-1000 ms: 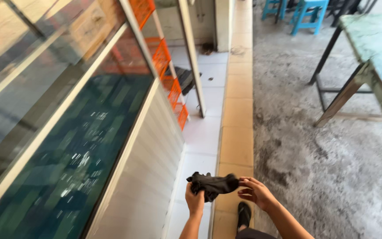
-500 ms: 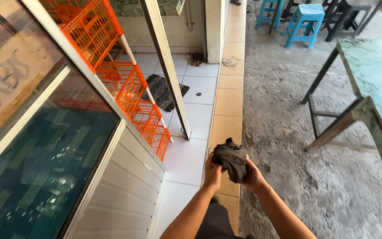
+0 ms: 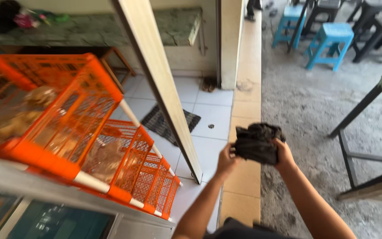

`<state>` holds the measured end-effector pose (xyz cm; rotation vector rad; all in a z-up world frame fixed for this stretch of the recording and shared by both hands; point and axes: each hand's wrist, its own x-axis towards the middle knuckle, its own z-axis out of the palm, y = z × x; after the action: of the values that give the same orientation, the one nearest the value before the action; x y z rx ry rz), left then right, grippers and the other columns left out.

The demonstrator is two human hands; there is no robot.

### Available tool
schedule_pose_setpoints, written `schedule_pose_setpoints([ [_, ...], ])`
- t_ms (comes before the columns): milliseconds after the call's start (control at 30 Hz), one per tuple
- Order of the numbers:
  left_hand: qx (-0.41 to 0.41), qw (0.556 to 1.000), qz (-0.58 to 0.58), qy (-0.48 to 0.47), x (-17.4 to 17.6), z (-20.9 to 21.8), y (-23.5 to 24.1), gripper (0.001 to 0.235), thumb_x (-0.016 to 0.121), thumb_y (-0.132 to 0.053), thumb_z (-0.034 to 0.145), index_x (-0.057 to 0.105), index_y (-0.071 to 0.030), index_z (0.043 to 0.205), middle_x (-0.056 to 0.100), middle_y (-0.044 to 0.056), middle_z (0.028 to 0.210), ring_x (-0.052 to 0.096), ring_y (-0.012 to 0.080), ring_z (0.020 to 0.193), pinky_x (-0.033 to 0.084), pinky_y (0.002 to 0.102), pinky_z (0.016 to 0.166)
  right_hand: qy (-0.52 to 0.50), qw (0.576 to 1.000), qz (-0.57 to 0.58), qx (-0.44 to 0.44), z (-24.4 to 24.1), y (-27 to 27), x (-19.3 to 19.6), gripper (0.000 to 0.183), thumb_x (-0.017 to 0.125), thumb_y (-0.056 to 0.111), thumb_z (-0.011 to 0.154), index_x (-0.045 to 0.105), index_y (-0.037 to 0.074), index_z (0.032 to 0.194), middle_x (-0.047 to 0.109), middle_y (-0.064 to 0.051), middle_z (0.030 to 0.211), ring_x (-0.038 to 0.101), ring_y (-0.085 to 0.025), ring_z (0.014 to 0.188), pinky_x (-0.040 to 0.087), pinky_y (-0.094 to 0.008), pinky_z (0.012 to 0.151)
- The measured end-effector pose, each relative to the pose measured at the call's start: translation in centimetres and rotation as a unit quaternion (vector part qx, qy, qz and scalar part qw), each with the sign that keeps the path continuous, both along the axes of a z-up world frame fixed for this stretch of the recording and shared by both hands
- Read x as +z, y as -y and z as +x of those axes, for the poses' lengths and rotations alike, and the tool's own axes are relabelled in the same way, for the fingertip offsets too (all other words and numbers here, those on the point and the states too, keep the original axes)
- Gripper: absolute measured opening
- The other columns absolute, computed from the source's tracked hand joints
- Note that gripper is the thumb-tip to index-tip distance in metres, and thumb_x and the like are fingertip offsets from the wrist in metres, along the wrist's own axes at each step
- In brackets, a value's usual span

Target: The person wipes the glass shelves of a display case with a cloth, moves bags of snacks between orange crates, and handles a piece of paper.

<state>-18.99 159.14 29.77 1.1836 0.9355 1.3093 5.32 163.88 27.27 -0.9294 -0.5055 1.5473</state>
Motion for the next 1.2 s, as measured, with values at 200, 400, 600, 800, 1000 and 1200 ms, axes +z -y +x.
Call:
schedule_pose_setpoints([
  [200,0.058,0.998,-0.031,-0.001,1.7,-3.1,-9.6,0.031,0.065,0.001,0.086,0.065,-0.001,0.116,0.072,0.011,0.112,0.07,0.0156,0.103,0.06,0.029,0.078,-0.085,0.995,-0.042,0.027,0.2,-11.4,-2.5,0.038,0.057,0.022,0.092,0.065,-0.001,0.12,0.074,-0.019,0.11,0.073,-0.033,0.095,0.058,-0.047,0.092],
  [400,0.181,0.983,0.032,0.001,0.3,-4.4,-20.3,0.015,0.063,-0.001,0.094,0.066,0.0,0.109,0.072,0.009,0.108,0.074,0.0152,0.098,0.061,0.026,0.078,-0.096,0.99,-0.032,0.1,-2.1,-24.3,-2.7,0.043,0.053,0.022,0.089,0.062,0.0,0.125,0.071,-0.019,0.119,0.069,-0.036,0.106,0.055,-0.049,0.099],
  [600,0.293,0.947,0.113,0.064,1.2,-6.0,-34.6,0.013,0.063,-0.004,0.098,0.066,-0.002,0.11,0.072,0.007,0.103,0.073,0.0124,0.094,0.059,0.025,0.077,-0.092,0.974,-0.004,0.208,-6.7,-39.3,3.2,0.047,0.052,0.021,0.09,0.059,0.003,0.133,0.067,-0.016,0.131,0.064,-0.034,0.12,0.05,-0.049,0.108],
  [800,0.533,0.821,0.202,-0.033,5.9,-13.5,-42.8,0.003,0.063,-0.002,0.104,0.065,-0.003,0.102,0.071,0.006,0.098,0.07,0.0097,0.088,0.052,0.021,0.07,-0.09,0.94,0.053,0.326,-12.4,-53.8,8.6,0.048,0.052,0.017,0.088,0.061,0.001,0.133,0.067,-0.016,0.131,0.064,-0.033,0.122,0.049,-0.046,0.112],
  [1000,0.653,0.735,0.17,-0.065,8.8,-19.3,-42.5,0.011,0.059,0.004,0.102,0.064,-0.006,0.099,0.07,0.004,0.104,0.071,0.0108,0.092,0.055,0.021,0.074,-0.085,0.896,-0.025,0.435,-22.7,-60.6,4.9,0.042,0.055,0.015,0.089,0.063,0.002,0.128,0.068,-0.015,0.128,0.065,-0.032,0.118,0.051,-0.043,0.108],
  [1200,0.751,0.635,0.169,-0.058,9.4,-25.5,-41.5,0.017,0.058,0.008,0.101,0.065,-0.005,0.093,0.066,0.006,0.108,0.069,0.0134,0.097,0.054,0.023,0.077,-0.032,0.832,-0.087,0.547,-32.9,-62.5,3.2,0.042,0.056,0.017,0.088,0.063,0.002,0.126,0.069,-0.014,0.123,0.065,-0.031,0.114,0.052,-0.043,0.103],
])
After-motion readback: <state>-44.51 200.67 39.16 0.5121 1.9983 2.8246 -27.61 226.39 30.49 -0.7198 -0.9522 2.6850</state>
